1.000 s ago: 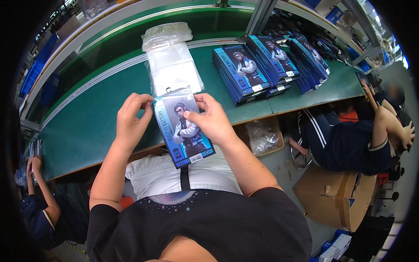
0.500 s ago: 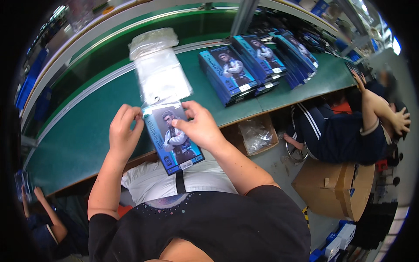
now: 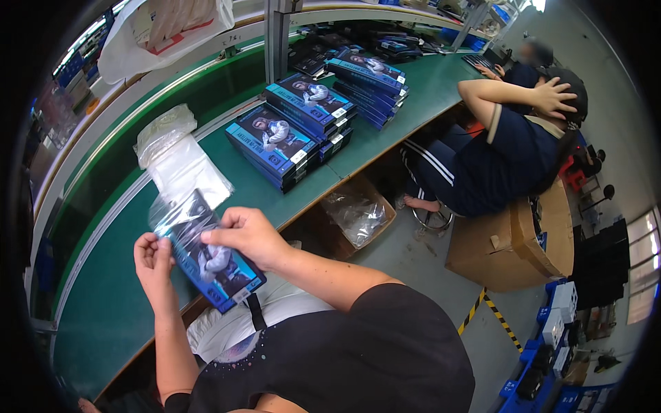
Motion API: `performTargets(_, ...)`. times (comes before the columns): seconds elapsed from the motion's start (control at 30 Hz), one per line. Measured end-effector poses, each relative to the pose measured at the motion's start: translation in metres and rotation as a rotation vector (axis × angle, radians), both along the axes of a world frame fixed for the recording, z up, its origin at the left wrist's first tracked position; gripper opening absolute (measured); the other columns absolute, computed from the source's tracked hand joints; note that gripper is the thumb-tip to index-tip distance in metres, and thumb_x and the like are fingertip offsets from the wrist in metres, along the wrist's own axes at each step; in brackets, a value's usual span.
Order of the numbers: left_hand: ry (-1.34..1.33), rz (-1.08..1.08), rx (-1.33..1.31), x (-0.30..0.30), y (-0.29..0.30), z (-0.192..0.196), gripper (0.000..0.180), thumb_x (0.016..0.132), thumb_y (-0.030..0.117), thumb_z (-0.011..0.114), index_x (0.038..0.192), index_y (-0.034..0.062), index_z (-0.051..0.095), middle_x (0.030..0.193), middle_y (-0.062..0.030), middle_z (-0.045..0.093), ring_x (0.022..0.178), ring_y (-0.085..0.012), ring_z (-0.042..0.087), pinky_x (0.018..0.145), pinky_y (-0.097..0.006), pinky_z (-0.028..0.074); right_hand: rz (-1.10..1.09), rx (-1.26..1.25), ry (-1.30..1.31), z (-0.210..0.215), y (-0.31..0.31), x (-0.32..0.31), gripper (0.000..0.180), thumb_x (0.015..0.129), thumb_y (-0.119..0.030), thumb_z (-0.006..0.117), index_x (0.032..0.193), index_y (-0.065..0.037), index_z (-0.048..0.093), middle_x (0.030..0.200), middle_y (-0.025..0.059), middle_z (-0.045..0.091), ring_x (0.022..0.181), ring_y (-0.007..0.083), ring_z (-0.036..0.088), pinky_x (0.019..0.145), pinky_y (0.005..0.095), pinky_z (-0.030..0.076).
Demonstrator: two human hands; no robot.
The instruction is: Packaging small blue product boxes into individual plastic sleeves at an industrial workstation.
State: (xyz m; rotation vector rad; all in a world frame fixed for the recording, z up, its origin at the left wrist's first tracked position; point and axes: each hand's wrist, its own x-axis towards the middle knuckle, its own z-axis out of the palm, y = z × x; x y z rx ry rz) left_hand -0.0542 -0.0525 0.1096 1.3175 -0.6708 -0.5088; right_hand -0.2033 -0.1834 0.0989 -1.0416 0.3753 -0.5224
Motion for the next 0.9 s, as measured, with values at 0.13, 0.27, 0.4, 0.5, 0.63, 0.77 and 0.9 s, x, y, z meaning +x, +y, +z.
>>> performTargets(0.13, 0.753, -0.132, -0.108, -0.010, -0.001, -0.006, 0.038, 0.090, 0.018, 0.056, 0.120, -0.0025, 0.049, 0.108, -0.0133, 0.061, 0.093, -0.0231, 0.062, 0.082, -0.036, 0.052, 0.221, -0.164, 0.163, 0.014, 0.007, 0.001, 0.022, 0.080, -0.019, 0.074, 0.077, -0.003, 0.060, 0.066, -0.0027, 0.054, 0.058, 0.0029, 0.048, 0.049, 0.0197, 0.037)
performTargets(0.27, 0.806, -0.187, -0.158, 0.011, 0.004, 0.002, 0.033, 0.091, 0.017, 0.051, 0.116, -0.0033, 0.052, 0.107, -0.0174, 0.063, 0.095, -0.0286, 0.063, 0.084, -0.041, 0.053, 0.471, -0.291, 0.211, 0.021, -0.001, -0.011, 0.060, 0.075, -0.013, 0.077, 0.126, 0.001, 0.047, 0.083, 0.0030, 0.058, 0.064, 0.0054, 0.053, 0.056, 0.0203, 0.043)
performTargets(0.4, 0.870, -0.151, -0.194, 0.002, 0.007, 0.013, 0.035, 0.091, 0.018, 0.049, 0.119, -0.0044, 0.049, 0.112, -0.0174, 0.061, 0.100, -0.0283, 0.062, 0.088, -0.042, 0.051, 0.468, -0.530, 0.130, 0.034, -0.005, -0.011, 0.115, 0.064, -0.004, 0.081, 0.149, -0.012, 0.004, 0.098, 0.0093, 0.056, 0.079, 0.0116, 0.059, 0.069, 0.0271, 0.050)
performTargets(0.5, 0.681, -0.262, -0.167, -0.038, 0.008, 0.016, 0.043, 0.091, 0.018, 0.051, 0.126, -0.0051, 0.042, 0.117, -0.0176, 0.057, 0.104, -0.0308, 0.060, 0.091, -0.044, 0.049, 0.128, -0.790, -0.125, 0.040, -0.004, -0.002, 0.099, 0.070, -0.005, 0.077, 0.148, -0.010, 0.016, 0.117, 0.0179, 0.056, 0.097, 0.0181, 0.058, 0.083, 0.0290, 0.048)
performTargets(0.63, 0.547, -0.682, -0.125, -0.051, 0.012, 0.033, 0.045, 0.094, 0.028, 0.049, 0.123, -0.0065, 0.047, 0.120, -0.0198, 0.055, 0.111, -0.0358, 0.056, 0.093, -0.049, 0.048, -0.338, -1.070, -0.441, 0.051, -0.004, -0.014, 0.037, 0.081, 0.010, 0.052, 0.117, 0.000, 0.056, 0.104, 0.0167, 0.058, 0.086, 0.0210, 0.060, 0.077, 0.0288, 0.050)
performTargets(0.77, 0.598, -0.678, 0.005, -0.035, 0.016, 0.026, 0.054, 0.097, 0.042, 0.039, 0.119, -0.0054, 0.053, 0.122, -0.0202, 0.054, 0.114, -0.0336, 0.054, 0.091, -0.048, 0.047, -0.372, -0.987, -0.350, 0.062, -0.003, -0.026, 0.019, 0.083, 0.011, 0.045, 0.095, 0.000, 0.057, 0.089, 0.0117, 0.056, 0.075, 0.0171, 0.058, 0.063, 0.0263, 0.047)
performTargets(0.9, 0.871, -0.565, -0.074, -0.051, 0.007, 0.023, 0.056, 0.098, 0.042, 0.035, 0.134, -0.0018, 0.039, 0.110, -0.0145, 0.059, 0.100, -0.0211, 0.059, 0.085, -0.037, 0.048, 0.265, -1.017, -0.118, 0.045, 0.028, -0.011, 0.027, 0.077, 0.002, 0.055, 0.103, -0.001, 0.058, 0.094, 0.0136, 0.059, 0.076, 0.0287, 0.060, 0.067, 0.0339, 0.049)
